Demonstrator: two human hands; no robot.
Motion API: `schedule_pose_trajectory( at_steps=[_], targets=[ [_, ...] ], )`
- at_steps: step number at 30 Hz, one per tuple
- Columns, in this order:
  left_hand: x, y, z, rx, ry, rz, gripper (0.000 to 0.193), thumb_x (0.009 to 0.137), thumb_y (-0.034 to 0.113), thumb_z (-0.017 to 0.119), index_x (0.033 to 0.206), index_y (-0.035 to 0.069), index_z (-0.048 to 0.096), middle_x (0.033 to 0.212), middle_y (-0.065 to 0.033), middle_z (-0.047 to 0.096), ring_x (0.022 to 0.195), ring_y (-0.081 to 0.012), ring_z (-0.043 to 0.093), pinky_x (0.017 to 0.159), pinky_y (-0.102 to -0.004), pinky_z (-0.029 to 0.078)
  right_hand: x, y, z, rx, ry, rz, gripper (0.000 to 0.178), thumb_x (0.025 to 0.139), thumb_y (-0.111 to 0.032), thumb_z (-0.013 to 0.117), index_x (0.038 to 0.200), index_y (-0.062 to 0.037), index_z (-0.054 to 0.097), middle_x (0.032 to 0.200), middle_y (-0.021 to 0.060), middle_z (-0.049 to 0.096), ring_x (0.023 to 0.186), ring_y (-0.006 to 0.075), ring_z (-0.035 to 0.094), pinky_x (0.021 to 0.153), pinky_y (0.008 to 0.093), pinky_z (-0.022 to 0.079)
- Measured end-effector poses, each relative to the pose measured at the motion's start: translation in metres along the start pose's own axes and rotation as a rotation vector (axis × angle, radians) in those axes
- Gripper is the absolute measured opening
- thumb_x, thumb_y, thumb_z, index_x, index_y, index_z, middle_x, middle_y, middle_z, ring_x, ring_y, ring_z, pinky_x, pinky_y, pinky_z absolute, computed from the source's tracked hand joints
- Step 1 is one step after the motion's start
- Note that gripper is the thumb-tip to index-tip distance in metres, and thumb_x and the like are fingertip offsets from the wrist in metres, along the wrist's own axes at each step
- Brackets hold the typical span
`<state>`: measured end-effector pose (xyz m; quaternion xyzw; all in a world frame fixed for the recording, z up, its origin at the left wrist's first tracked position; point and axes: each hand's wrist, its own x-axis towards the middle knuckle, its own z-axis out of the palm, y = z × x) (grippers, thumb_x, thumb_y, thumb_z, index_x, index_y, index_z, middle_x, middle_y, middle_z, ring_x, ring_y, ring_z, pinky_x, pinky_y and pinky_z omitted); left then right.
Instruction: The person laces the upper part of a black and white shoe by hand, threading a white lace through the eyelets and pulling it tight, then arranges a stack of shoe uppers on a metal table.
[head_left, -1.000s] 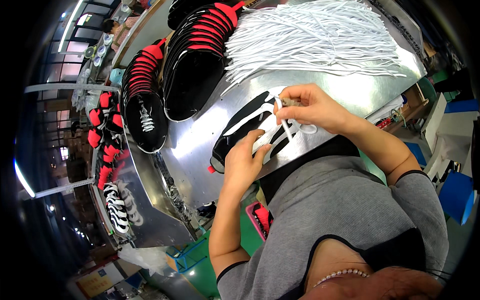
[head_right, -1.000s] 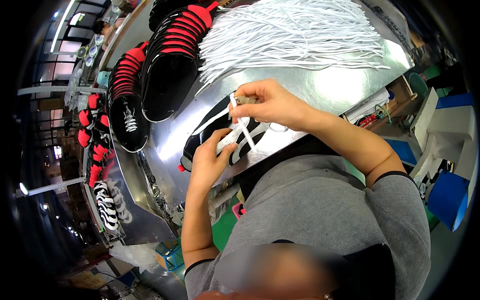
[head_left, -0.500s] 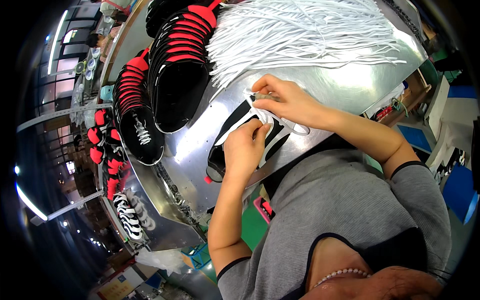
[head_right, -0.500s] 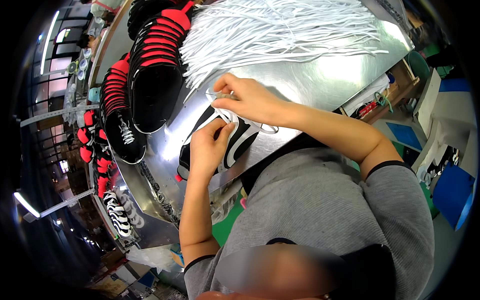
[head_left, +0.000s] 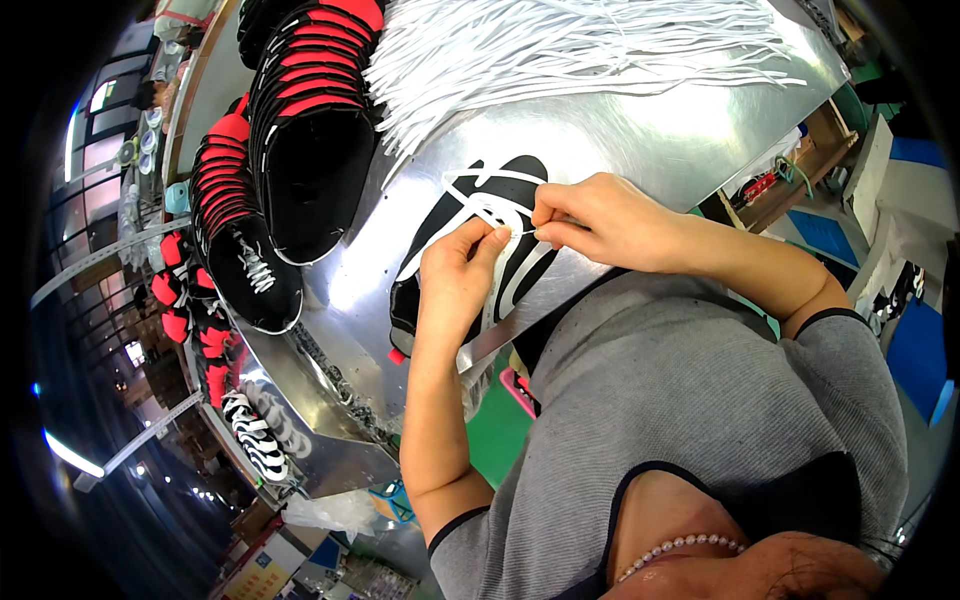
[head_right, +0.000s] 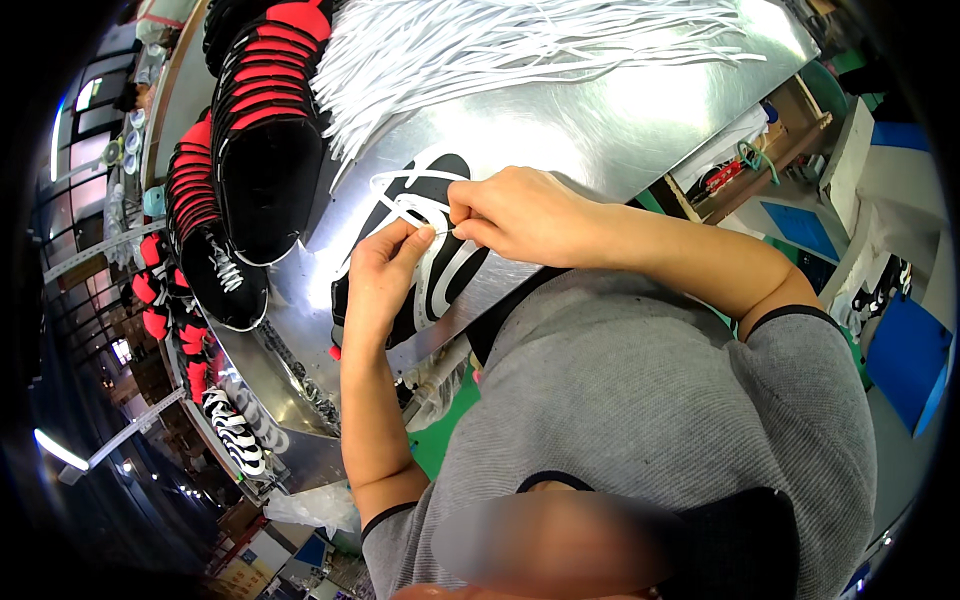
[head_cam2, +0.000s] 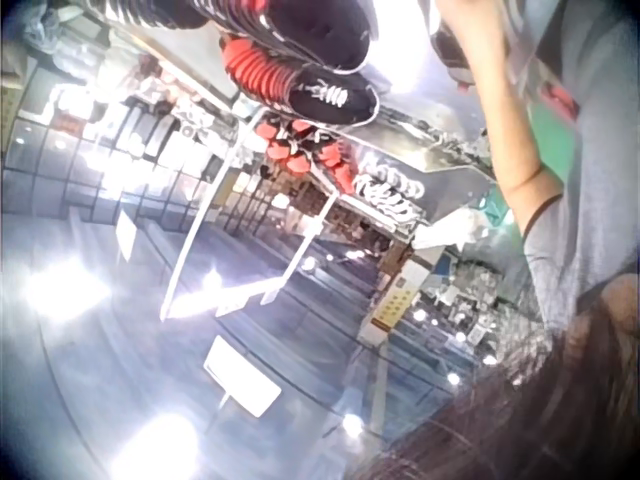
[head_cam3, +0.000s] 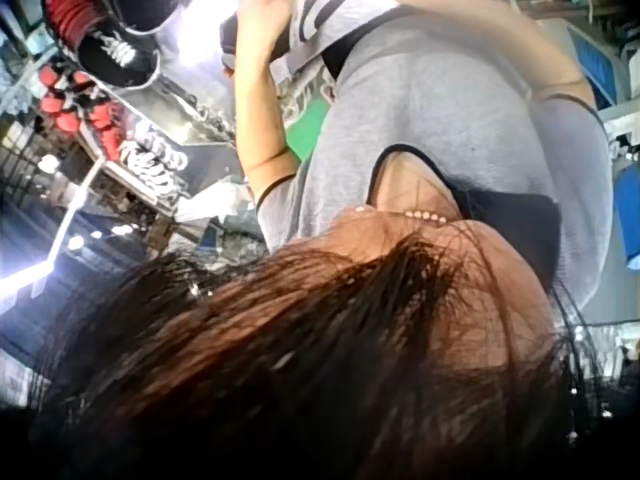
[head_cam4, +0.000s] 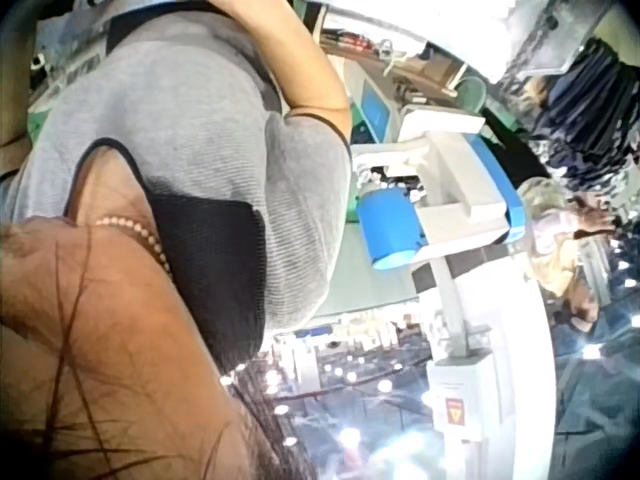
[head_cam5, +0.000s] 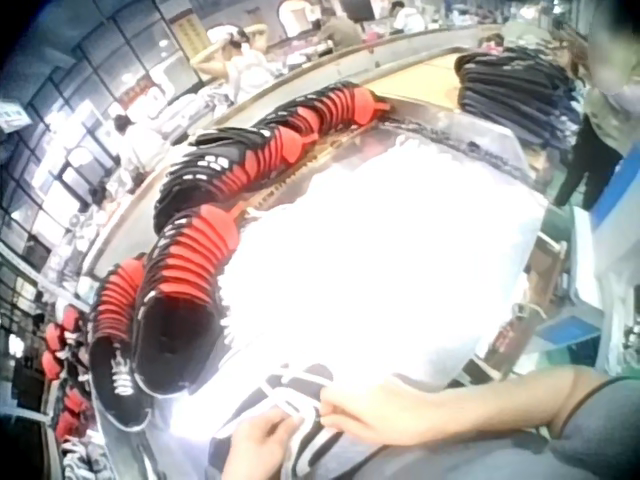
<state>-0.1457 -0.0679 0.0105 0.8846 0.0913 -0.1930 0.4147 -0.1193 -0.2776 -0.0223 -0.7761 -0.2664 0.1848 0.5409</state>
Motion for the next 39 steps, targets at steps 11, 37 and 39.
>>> schedule_pose_trajectory(
  at_steps=[11, 37, 39],
  targets=[
    [-0.003, -0.002, -0.002, 0.006, -0.047, 0.040, 0.021, 0.094, 0.019, 0.062, 0.093, -0.002, 0.066, 0.061, -0.0079, 0.049, 0.058, -0.0111, 0.042, 0.057, -0.0295, 0.040, 0.003, -0.007, -0.005, -0.128, -0.076, 0.024, 0.015, 0.092, -0.016, 0.062, 0.090, -0.0021, 0.057, 0.065, 0.0108, 0.062, 0.053, 0.0241, 0.058, 0.054, 0.0357, 0.045],
    [-0.060, -0.011, -0.010, 0.142, 0.098, 0.382, 0.028, 0.093, 0.013, 0.059, 0.117, -0.002, 0.063, 0.097, -0.0126, 0.065, 0.088, -0.0243, 0.063, 0.079, -0.0340, 0.049, 0.020, -0.005, -0.018, 0.285, 0.095, 0.241, 0.050, 0.077, -0.015, 0.081, 0.115, -0.0106, 0.048, 0.106, 0.0094, 0.062, 0.097, 0.0140, 0.056, 0.086, 0.0264, 0.043],
    [-0.047, -0.033, -0.031, -0.114, -0.303, 0.295, 0.040, 0.102, 0.027, 0.049, 0.125, -0.005, 0.059, 0.122, -0.0137, 0.062, 0.116, -0.0191, 0.055, 0.104, -0.0308, 0.039, 0.020, -0.001, -0.008, 0.223, 0.227, 0.116, 0.051, 0.077, -0.015, 0.081, 0.116, -0.0079, 0.050, 0.106, 0.0088, 0.062, 0.097, 0.0130, 0.057, 0.087, 0.0254, 0.043]
  ],
)
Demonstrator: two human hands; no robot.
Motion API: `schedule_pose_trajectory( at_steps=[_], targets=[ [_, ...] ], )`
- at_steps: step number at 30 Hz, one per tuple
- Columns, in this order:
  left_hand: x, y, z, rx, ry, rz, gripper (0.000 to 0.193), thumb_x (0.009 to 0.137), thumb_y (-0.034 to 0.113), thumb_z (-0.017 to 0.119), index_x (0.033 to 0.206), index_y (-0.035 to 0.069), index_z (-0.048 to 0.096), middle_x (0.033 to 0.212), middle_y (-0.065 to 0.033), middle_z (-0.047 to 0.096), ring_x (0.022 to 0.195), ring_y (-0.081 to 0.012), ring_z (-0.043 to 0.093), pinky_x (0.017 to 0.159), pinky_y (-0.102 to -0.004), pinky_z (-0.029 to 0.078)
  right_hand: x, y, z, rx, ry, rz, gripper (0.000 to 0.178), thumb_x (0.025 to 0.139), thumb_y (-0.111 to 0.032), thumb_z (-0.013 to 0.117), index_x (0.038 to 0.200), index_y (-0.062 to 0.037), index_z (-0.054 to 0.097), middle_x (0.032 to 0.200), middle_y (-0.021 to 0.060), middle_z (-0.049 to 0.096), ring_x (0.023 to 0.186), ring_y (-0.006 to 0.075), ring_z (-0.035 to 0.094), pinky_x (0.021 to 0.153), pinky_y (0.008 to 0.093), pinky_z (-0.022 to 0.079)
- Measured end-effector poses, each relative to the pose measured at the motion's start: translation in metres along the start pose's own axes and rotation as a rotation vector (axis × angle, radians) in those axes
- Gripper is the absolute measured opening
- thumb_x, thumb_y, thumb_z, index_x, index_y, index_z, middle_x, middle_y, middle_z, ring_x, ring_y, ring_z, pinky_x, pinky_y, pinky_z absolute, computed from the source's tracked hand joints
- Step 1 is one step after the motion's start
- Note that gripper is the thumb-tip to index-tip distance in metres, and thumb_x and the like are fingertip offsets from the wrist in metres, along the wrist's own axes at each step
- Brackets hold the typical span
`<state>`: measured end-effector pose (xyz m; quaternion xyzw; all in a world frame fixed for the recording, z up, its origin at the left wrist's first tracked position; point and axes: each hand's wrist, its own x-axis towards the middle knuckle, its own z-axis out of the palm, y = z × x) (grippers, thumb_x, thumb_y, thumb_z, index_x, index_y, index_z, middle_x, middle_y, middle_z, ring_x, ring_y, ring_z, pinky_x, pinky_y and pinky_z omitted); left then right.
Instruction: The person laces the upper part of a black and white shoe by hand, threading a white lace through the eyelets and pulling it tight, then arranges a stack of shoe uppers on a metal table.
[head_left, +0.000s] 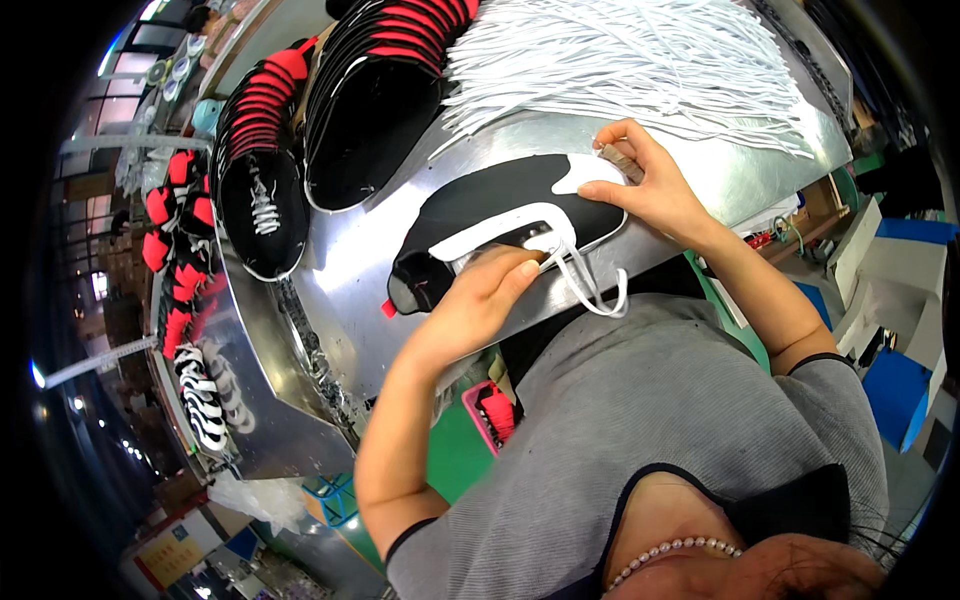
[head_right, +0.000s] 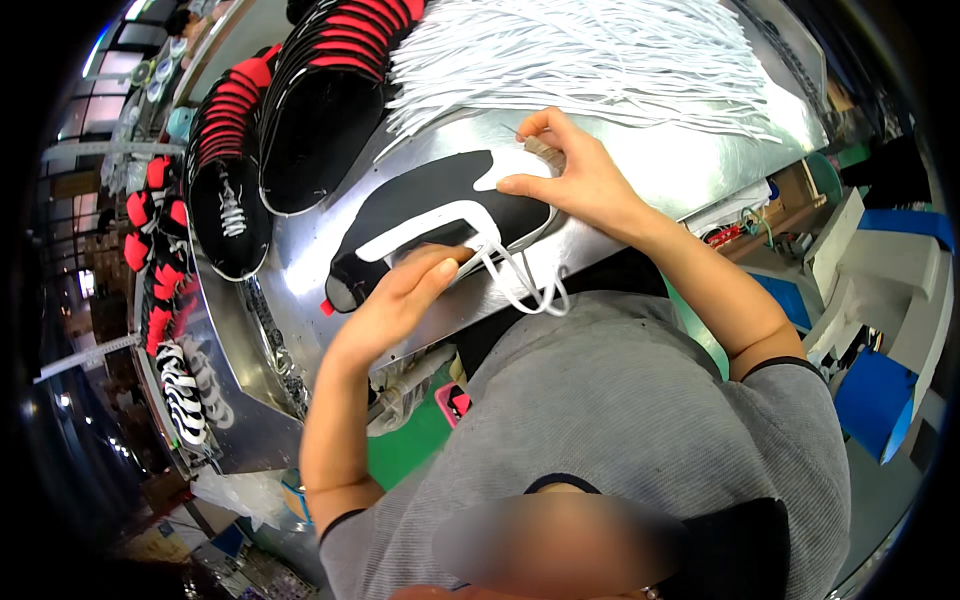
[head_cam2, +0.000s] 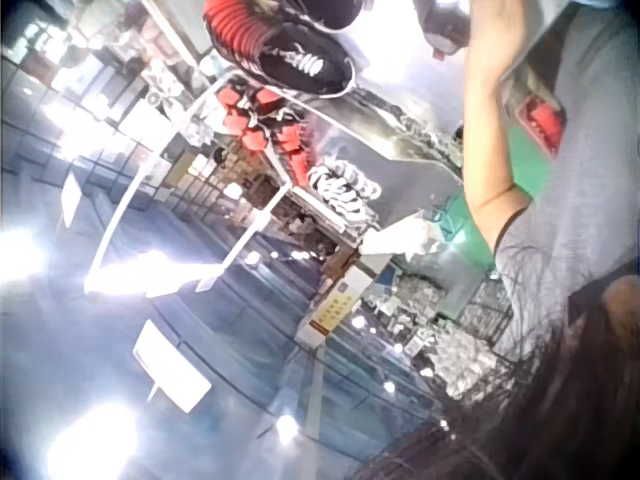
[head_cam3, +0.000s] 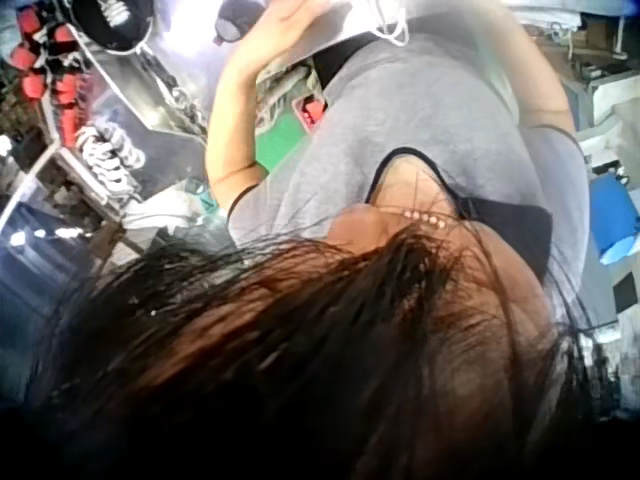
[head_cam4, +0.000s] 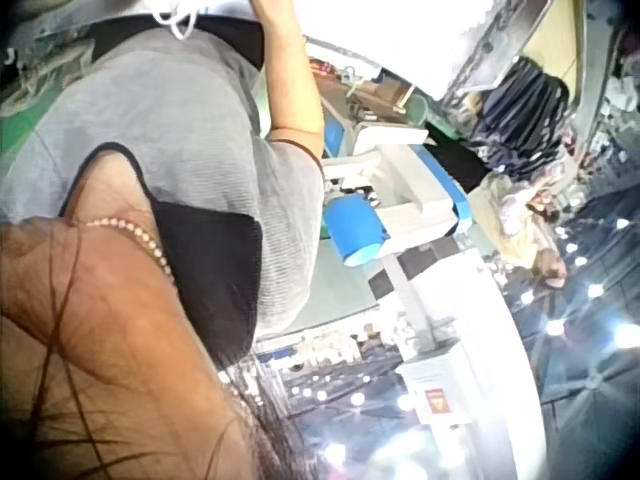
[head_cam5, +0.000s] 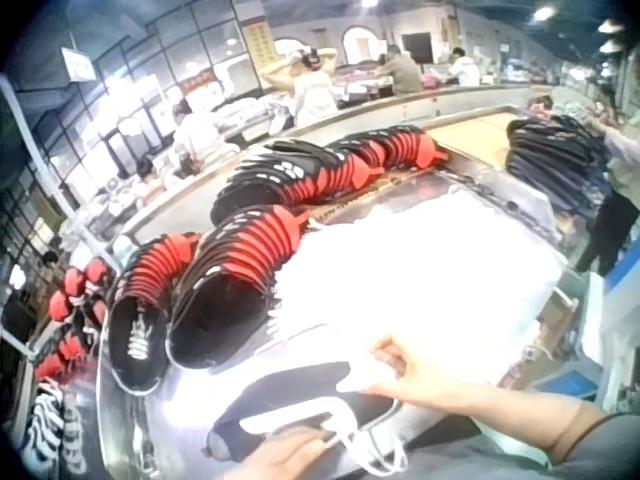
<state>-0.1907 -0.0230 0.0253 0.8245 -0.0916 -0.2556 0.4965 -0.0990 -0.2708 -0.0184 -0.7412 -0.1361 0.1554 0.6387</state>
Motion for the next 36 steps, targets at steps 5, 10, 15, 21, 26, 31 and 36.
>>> schedule_pose_trajectory(
  at_steps=[5, 10, 15, 21, 26, 31, 36],
  targets=[
    [0.021, 0.008, 0.007, -0.392, -0.109, -0.478, 0.031, 0.098, 0.030, 0.058, 0.113, 0.003, 0.065, 0.109, -0.0030, 0.063, 0.103, -0.0104, 0.054, 0.095, -0.0256, 0.041, -0.004, -0.002, 0.018, -0.208, 0.059, -0.172, 0.053, 0.078, -0.019, 0.081, 0.119, -0.0049, 0.052, 0.103, 0.0070, 0.062, 0.098, 0.0133, 0.058, 0.089, 0.0272, 0.045],
    [0.019, -0.001, 0.016, -0.541, -0.107, -0.397, 0.022, 0.097, 0.025, 0.061, 0.104, 0.005, 0.066, 0.094, 0.0021, 0.062, 0.086, -0.0050, 0.055, 0.079, -0.0204, 0.045, -0.007, 0.000, 0.016, -0.222, 0.063, 0.015, 0.054, 0.077, -0.034, 0.081, 0.117, -0.0078, 0.054, 0.113, 0.0129, 0.064, 0.111, 0.0274, 0.060, 0.095, 0.0363, 0.046],
    [0.015, -0.014, 0.021, -0.706, -0.109, -0.363, 0.018, 0.096, 0.023, 0.062, 0.099, 0.005, 0.067, 0.090, 0.0029, 0.064, 0.082, -0.0055, 0.057, 0.075, -0.0220, 0.047, -0.003, 0.005, 0.021, -0.222, 0.012, -0.069, 0.051, 0.077, -0.035, 0.081, 0.112, -0.0061, 0.057, 0.108, 0.0116, 0.065, 0.105, 0.0230, 0.060, 0.093, 0.0336, 0.046],
    [0.007, -0.032, 0.012, 0.325, 0.468, -0.143, 0.017, 0.090, 0.014, 0.064, 0.098, 0.001, 0.071, 0.087, -0.0142, 0.072, 0.076, -0.0222, 0.069, 0.071, -0.0321, 0.052, 0.002, 0.010, 0.024, -0.028, -0.047, 0.136, 0.042, 0.080, -0.031, 0.080, 0.103, -0.0011, 0.060, 0.096, 0.0087, 0.065, 0.089, 0.0141, 0.058, 0.080, 0.0271, 0.046],
    [0.008, -0.013, 0.012, 0.225, 0.479, -0.072, 0.016, 0.087, 0.013, 0.068, 0.096, 0.000, 0.072, 0.086, -0.0124, 0.073, 0.075, -0.0189, 0.068, 0.071, -0.0294, 0.052, 0.005, 0.011, 0.014, 0.108, -0.083, 0.308, 0.042, 0.082, -0.032, 0.078, 0.105, -0.0034, 0.057, 0.093, 0.0078, 0.062, 0.087, 0.0120, 0.057, 0.074, 0.0260, 0.046],
    [0.021, -0.021, 0.017, -0.141, 0.446, -0.093, 0.014, 0.086, 0.010, 0.068, 0.093, -0.001, 0.073, 0.080, -0.0106, 0.072, 0.070, -0.0173, 0.067, 0.067, -0.0292, 0.050, -0.002, 0.010, 0.011, -0.075, -0.109, 0.184, 0.051, 0.080, -0.039, 0.079, 0.107, -0.0014, 0.056, 0.093, 0.0078, 0.058, 0.084, 0.0148, 0.054, 0.074, 0.0274, 0.044],
    [0.002, -0.015, 0.009, 0.449, 0.529, 0.078, 0.008, 0.088, 0.005, 0.063, 0.090, -0.001, 0.066, 0.081, -0.0168, 0.067, 0.074, -0.0335, 0.064, 0.069, -0.0374, 0.050, -0.004, 0.005, 0.004, -0.114, -0.112, 0.096, 0.051, 0.080, -0.040, 0.079, 0.106, -0.0024, 0.057, 0.091, 0.0063, 0.057, 0.085, 0.0133, 0.051, 0.073, 0.0273, 0.041]
  ],
)
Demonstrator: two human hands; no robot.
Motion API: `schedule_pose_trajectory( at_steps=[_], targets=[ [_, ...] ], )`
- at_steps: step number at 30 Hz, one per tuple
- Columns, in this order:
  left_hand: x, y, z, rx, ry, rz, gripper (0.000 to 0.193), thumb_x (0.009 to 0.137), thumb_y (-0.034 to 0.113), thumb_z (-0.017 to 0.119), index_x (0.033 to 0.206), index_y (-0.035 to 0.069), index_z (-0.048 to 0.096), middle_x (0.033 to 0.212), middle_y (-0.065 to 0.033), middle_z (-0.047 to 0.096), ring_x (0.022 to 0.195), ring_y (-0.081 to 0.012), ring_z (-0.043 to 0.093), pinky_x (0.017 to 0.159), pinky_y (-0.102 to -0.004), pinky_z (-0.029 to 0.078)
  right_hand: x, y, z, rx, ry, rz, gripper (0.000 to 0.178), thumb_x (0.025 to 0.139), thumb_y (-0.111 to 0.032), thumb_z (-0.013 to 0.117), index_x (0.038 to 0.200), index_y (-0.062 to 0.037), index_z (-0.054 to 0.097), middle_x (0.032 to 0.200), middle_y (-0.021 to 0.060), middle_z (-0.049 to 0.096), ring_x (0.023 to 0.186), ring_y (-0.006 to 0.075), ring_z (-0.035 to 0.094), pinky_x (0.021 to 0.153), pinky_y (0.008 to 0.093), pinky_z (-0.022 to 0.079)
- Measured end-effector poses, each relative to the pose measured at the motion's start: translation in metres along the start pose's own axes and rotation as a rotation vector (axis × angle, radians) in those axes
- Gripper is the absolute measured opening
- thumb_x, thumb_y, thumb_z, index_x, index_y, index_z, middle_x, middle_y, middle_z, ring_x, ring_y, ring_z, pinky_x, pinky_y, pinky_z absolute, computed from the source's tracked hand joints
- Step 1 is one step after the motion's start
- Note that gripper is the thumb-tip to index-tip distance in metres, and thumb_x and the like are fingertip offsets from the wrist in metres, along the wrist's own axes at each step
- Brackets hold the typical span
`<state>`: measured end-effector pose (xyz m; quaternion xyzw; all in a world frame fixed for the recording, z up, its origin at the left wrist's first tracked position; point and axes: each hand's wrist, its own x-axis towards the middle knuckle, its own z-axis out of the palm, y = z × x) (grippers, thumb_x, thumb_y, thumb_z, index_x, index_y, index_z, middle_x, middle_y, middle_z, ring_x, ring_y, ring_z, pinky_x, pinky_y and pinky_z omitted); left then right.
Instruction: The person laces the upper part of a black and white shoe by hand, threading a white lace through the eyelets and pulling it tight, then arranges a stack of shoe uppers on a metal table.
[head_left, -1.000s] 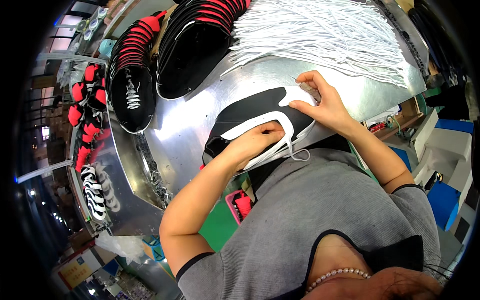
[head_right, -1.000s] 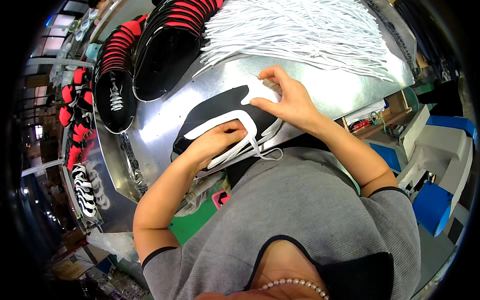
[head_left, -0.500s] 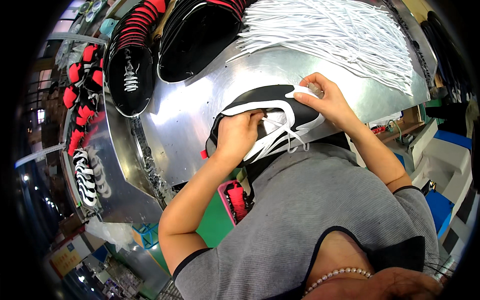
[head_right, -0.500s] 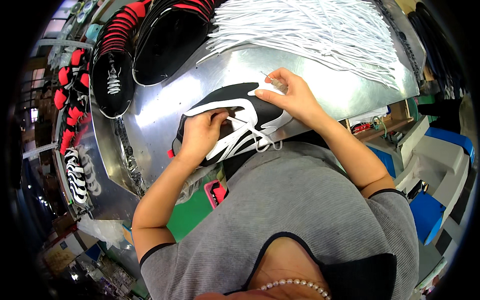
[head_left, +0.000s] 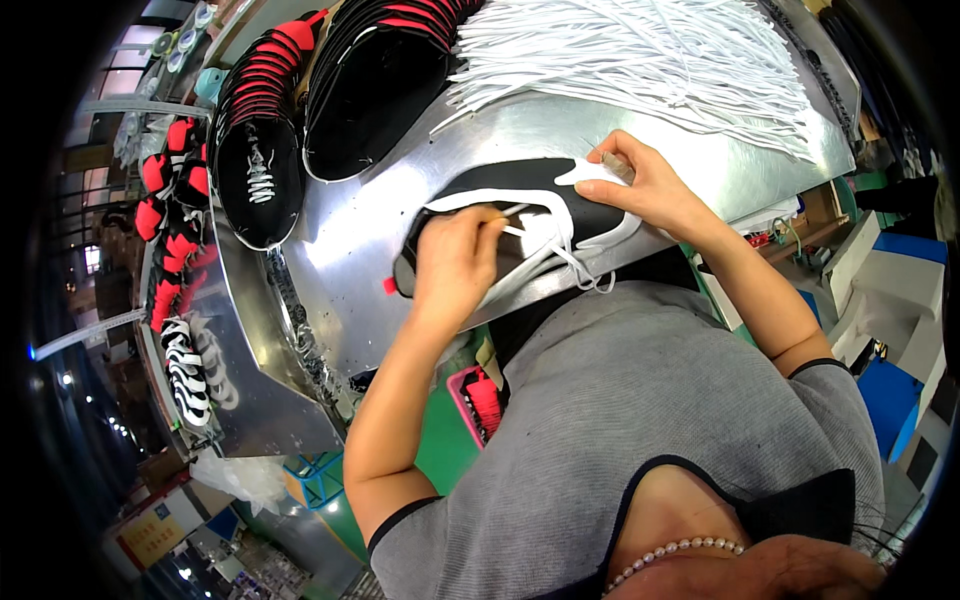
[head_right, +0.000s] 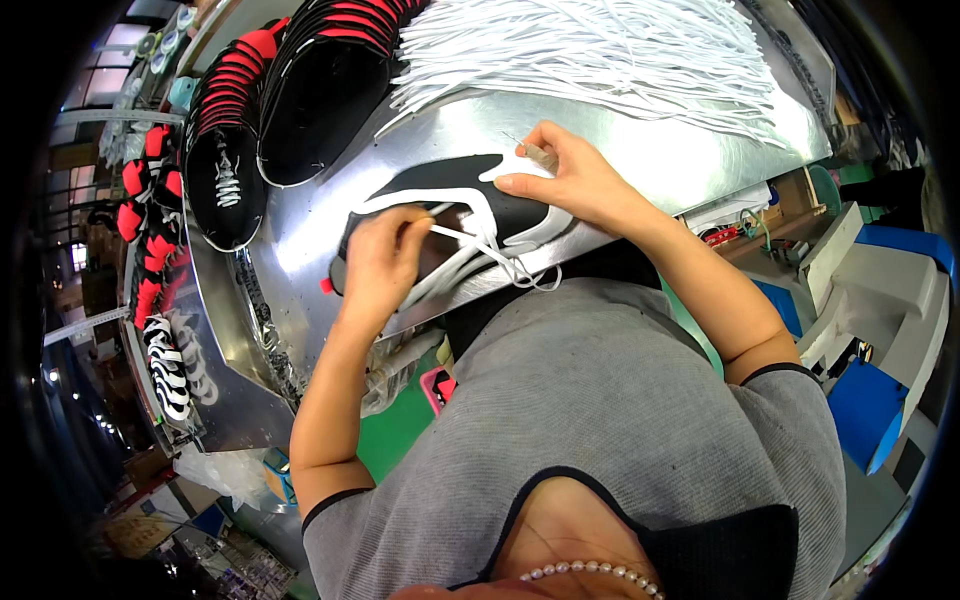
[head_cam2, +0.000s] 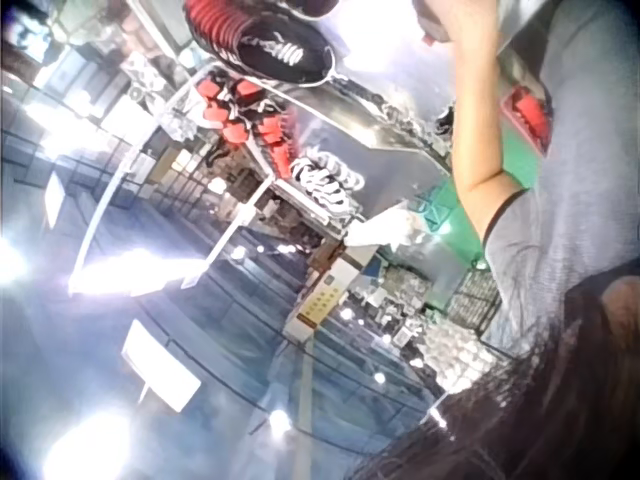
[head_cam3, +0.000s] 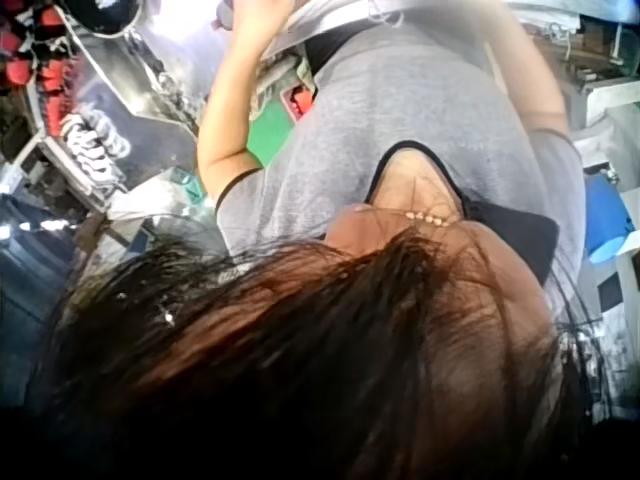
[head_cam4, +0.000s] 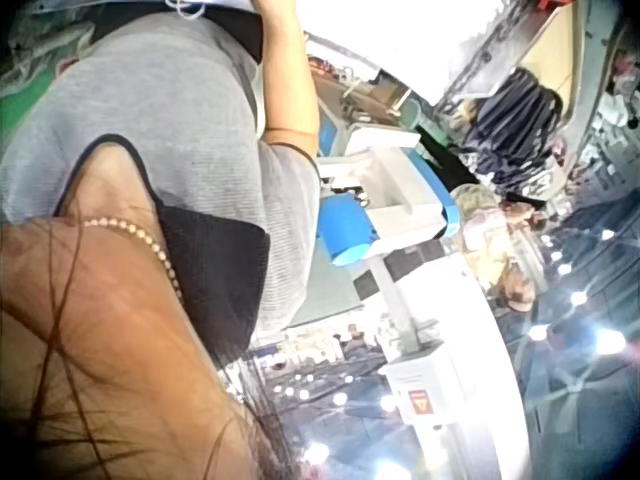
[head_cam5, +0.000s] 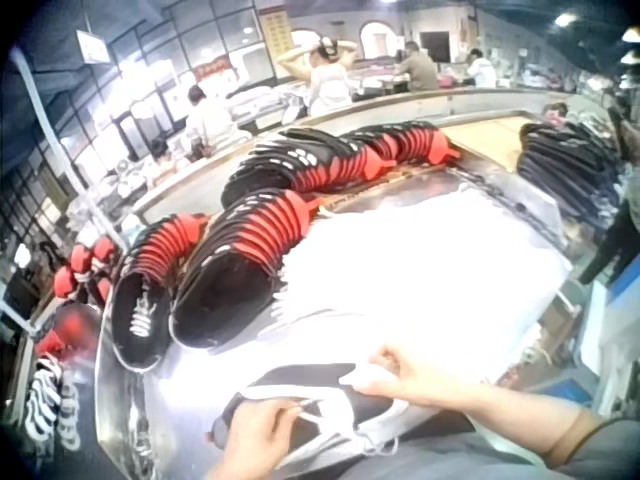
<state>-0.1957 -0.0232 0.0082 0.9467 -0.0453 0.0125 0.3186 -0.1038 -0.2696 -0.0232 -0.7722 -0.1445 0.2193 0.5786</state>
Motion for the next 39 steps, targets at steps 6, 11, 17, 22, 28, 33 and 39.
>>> schedule_pose_trajectory(
  at_steps=[6, 11, 17, 22, 28, 33, 39],
  targets=[
    [-0.026, -0.038, -0.093, 0.644, 0.508, 0.267, 0.005, 0.090, 0.003, 0.058, 0.092, -0.002, 0.059, 0.092, -0.0174, 0.061, 0.085, -0.0349, 0.059, 0.076, -0.0419, 0.047, 0.002, 0.004, -0.039, 0.073, 0.073, -0.065, 0.044, 0.079, -0.033, 0.080, 0.104, -0.0028, 0.059, 0.092, 0.0045, 0.063, 0.085, 0.0097, 0.055, 0.075, 0.0252, 0.044],
    [-0.119, -0.143, -0.177, 0.871, 0.561, -0.346, 0.007, 0.091, 0.002, 0.055, 0.094, -0.003, 0.059, 0.093, -0.0184, 0.061, 0.087, -0.0362, 0.059, 0.077, -0.0431, 0.048, -0.005, 0.001, -0.063, 0.032, 0.007, -0.017, 0.034, 0.083, -0.023, 0.075, 0.106, -0.0051, 0.057, 0.102, 0.0035, 0.059, 0.097, 0.0108, 0.053, 0.087, 0.0255, 0.041],
    [-0.021, 0.039, -0.078, -0.156, 0.044, 0.250, 0.016, 0.079, -0.005, 0.064, 0.095, -0.001, 0.061, 0.102, -0.0152, 0.065, 0.089, -0.0262, 0.063, 0.081, -0.0331, 0.049, 0.009, 0.018, -0.054, -0.615, 0.162, -0.280, 0.038, 0.082, -0.029, 0.075, 0.106, -0.0042, 0.060, 0.091, 0.0095, 0.062, 0.079, 0.0240, 0.062, 0.072, 0.0322, 0.048],
    [0.037, 0.042, -0.051, -0.021, 0.306, 0.241, 0.007, 0.081, -0.003, 0.066, 0.086, 0.000, 0.063, 0.122, -0.0167, 0.060, 0.098, -0.0290, 0.060, 0.079, -0.0366, 0.048, 0.006, 0.008, -0.065, -0.576, 0.420, -0.387, 0.031, 0.084, -0.032, 0.072, 0.098, -0.0046, 0.066, 0.091, 0.0075, 0.066, 0.077, 0.0223, 0.064, 0.069, 0.0316, 0.050],
    [0.065, 0.070, 0.005, 0.011, 0.222, 0.400, 0.004, 0.085, -0.001, 0.065, 0.089, 0.001, 0.064, 0.111, -0.0122, 0.063, 0.099, -0.0281, 0.058, 0.086, -0.0358, 0.046, 0.000, -0.020, -0.013, 0.267, 0.016, -0.370, 0.020, 0.090, -0.020, 0.070, 0.095, -0.0019, 0.067, 0.091, 0.0021, 0.065, 0.085, 0.0100, 0.060, 0.077, 0.0255, 0.048],
    [0.056, 0.062, 0.003, -0.037, 0.112, 0.026, 0.016, 0.089, 0.012, 0.065, 0.100, 0.000, 0.065, 0.106, -0.0129, 0.065, 0.098, -0.0317, 0.060, 0.079, -0.0384, 0.048, 0.005, -0.010, -0.009, 0.546, 0.000, 0.127, 0.016, 0.090, -0.015, 0.068, 0.100, -0.0031, 0.066, 0.086, 0.0001, 0.066, 0.078, 0.0066, 0.060, 0.070, 0.0228, 0.047],
    [0.062, 0.014, 0.013, -0.899, -0.420, -0.669, 0.048, 0.099, 0.043, 0.053, 0.106, -0.004, 0.065, 0.093, -0.0105, 0.069, 0.087, -0.0218, 0.066, 0.078, -0.0324, 0.053, 0.013, -0.005, 0.007, 0.356, 0.125, 0.046, 0.026, 0.086, -0.013, 0.071, 0.108, -0.0030, 0.062, 0.089, 0.0035, 0.067, 0.075, 0.0083, 0.059, 0.068, 0.0257, 0.047]
  ],
)
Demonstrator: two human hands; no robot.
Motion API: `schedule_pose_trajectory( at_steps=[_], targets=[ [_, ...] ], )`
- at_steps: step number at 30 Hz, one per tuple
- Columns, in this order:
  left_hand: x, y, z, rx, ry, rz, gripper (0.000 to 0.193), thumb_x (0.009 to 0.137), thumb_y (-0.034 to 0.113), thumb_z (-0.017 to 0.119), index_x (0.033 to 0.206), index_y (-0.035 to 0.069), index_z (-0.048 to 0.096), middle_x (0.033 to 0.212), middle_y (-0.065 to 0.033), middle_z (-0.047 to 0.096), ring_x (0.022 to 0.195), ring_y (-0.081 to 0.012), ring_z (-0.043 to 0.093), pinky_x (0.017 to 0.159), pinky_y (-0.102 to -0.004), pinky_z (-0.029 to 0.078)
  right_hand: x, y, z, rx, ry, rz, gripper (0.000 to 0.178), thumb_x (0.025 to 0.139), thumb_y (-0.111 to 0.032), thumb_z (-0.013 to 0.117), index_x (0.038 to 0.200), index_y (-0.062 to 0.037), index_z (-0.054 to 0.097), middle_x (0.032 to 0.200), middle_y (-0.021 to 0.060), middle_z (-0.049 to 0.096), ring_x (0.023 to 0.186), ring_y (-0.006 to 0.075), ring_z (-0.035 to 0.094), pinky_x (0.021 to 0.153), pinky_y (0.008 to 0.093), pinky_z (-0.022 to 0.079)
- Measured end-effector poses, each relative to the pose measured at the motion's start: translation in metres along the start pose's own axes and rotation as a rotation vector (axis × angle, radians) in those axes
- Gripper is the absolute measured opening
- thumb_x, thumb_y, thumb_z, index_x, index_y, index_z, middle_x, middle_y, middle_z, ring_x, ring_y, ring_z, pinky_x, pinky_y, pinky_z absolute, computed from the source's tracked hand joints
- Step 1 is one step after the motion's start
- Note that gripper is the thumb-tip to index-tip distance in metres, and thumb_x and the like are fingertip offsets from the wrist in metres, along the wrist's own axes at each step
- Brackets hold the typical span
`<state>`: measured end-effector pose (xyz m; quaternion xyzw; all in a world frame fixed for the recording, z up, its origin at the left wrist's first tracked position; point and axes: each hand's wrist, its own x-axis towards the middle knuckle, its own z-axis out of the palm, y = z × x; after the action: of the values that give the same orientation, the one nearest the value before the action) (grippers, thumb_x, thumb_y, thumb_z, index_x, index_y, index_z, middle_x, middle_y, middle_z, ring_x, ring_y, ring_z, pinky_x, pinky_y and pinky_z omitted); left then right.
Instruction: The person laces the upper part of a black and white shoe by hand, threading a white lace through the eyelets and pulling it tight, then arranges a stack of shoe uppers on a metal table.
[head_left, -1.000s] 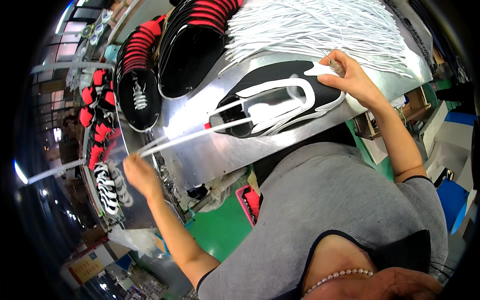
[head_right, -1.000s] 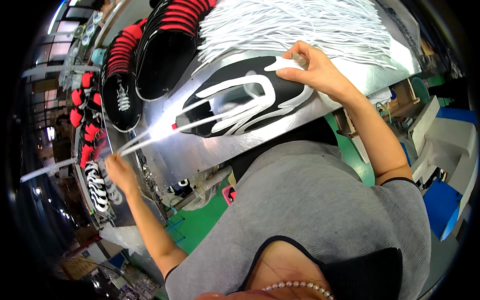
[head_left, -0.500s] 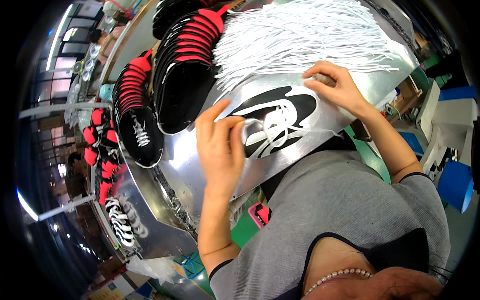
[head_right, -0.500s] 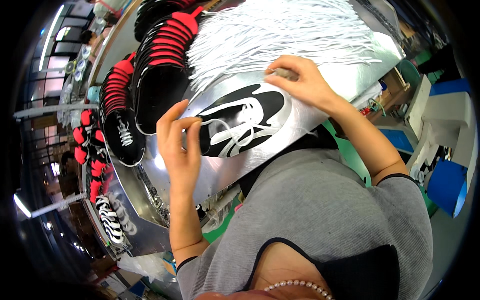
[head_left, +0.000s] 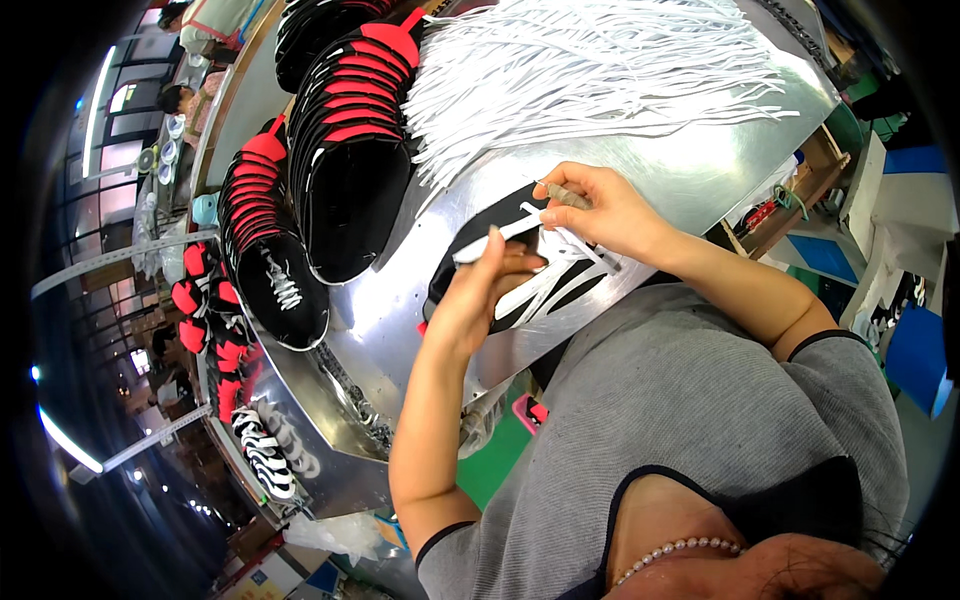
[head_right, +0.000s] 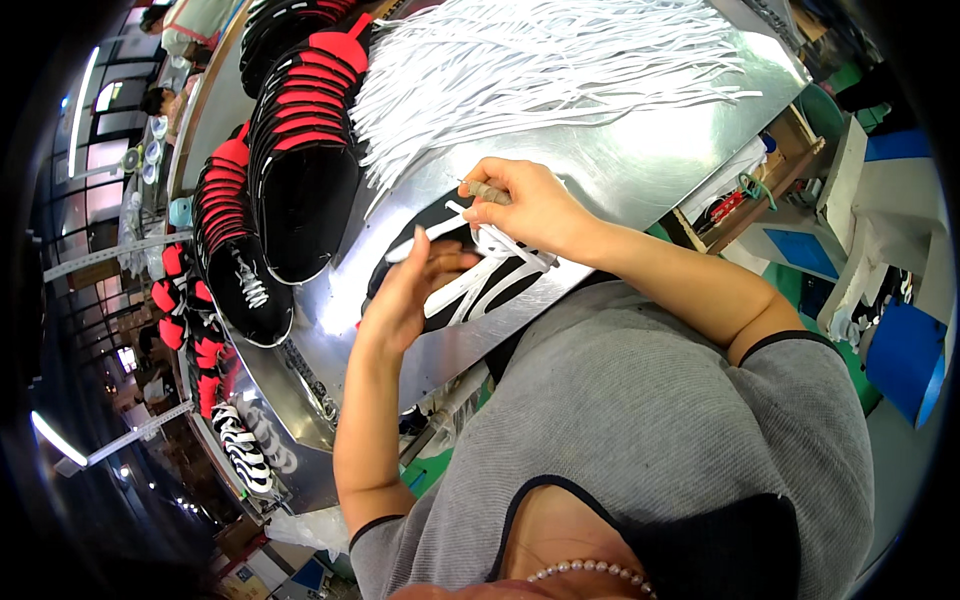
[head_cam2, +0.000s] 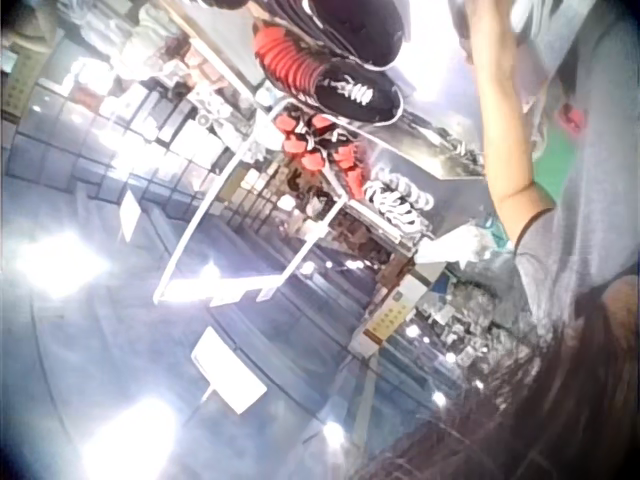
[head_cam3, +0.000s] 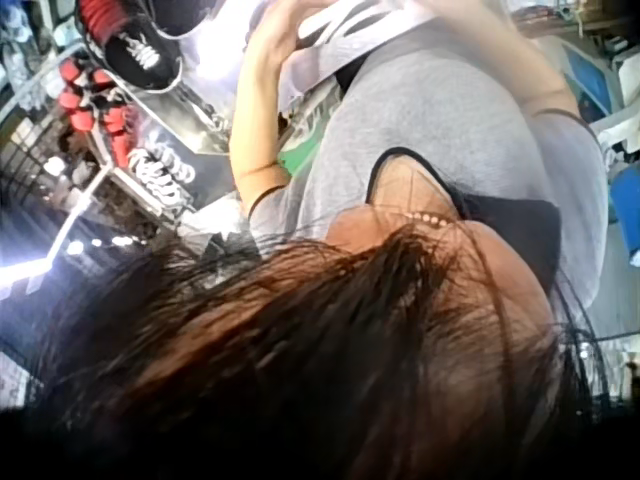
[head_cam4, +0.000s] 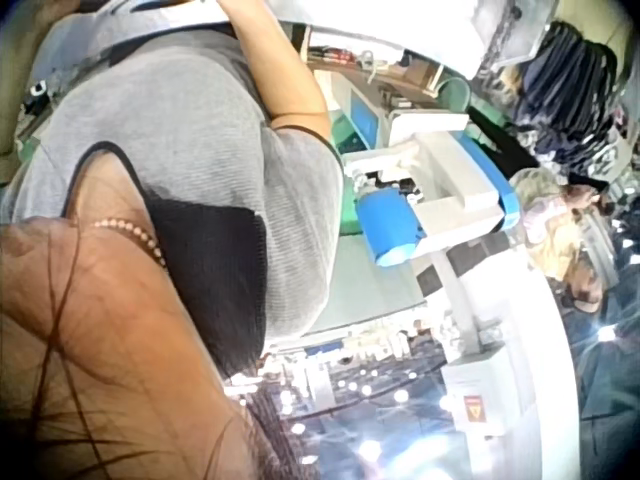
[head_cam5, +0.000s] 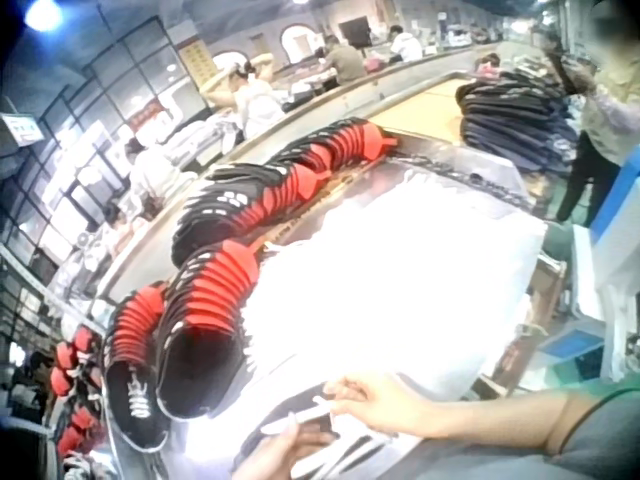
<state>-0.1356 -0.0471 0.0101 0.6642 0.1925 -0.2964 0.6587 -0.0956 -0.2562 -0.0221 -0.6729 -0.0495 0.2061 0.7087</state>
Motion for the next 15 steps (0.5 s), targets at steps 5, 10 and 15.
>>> schedule_pose_trajectory(
  at_steps=[5, 10, 15],
  targets=[
    [0.021, 0.005, 0.022, 0.057, 0.051, -0.034, 0.050, 0.092, 0.051, 0.060, 0.099, 0.002, 0.066, 0.085, -0.0068, 0.068, 0.068, -0.0121, 0.061, 0.063, -0.0273, 0.052, 0.001, 0.003, 0.002, -0.215, 0.049, -0.031, 0.027, 0.084, -0.011, 0.069, 0.108, -0.0034, 0.059, 0.082, 0.0069, 0.069, 0.073, 0.0124, 0.061, 0.068, 0.0290, 0.047],
    [0.022, 0.008, 0.030, -0.019, 0.069, -0.080, 0.036, 0.093, 0.039, 0.063, 0.098, 0.003, 0.067, 0.081, -0.0062, 0.068, 0.057, -0.0093, 0.057, 0.052, -0.0235, 0.044, 0.001, 0.008, -0.001, -0.352, 0.078, -0.132, 0.027, 0.085, -0.011, 0.068, 0.108, -0.0042, 0.056, 0.076, 0.0102, 0.067, 0.069, 0.0203, 0.062, 0.064, 0.0322, 0.047],
    [0.018, -0.005, 0.041, 0.082, 0.186, 0.178, 0.015, 0.094, 0.017, 0.061, 0.097, 0.003, 0.068, 0.078, -0.0042, 0.068, 0.050, -0.0057, 0.048, 0.044, -0.0236, 0.036, -0.002, 0.002, -0.004, -0.475, -0.009, -0.122, 0.027, 0.087, -0.013, 0.066, 0.110, -0.0036, 0.054, 0.079, 0.0140, 0.067, 0.074, 0.0271, 0.066, 0.067, 0.0373, 0.048]
  ],
)
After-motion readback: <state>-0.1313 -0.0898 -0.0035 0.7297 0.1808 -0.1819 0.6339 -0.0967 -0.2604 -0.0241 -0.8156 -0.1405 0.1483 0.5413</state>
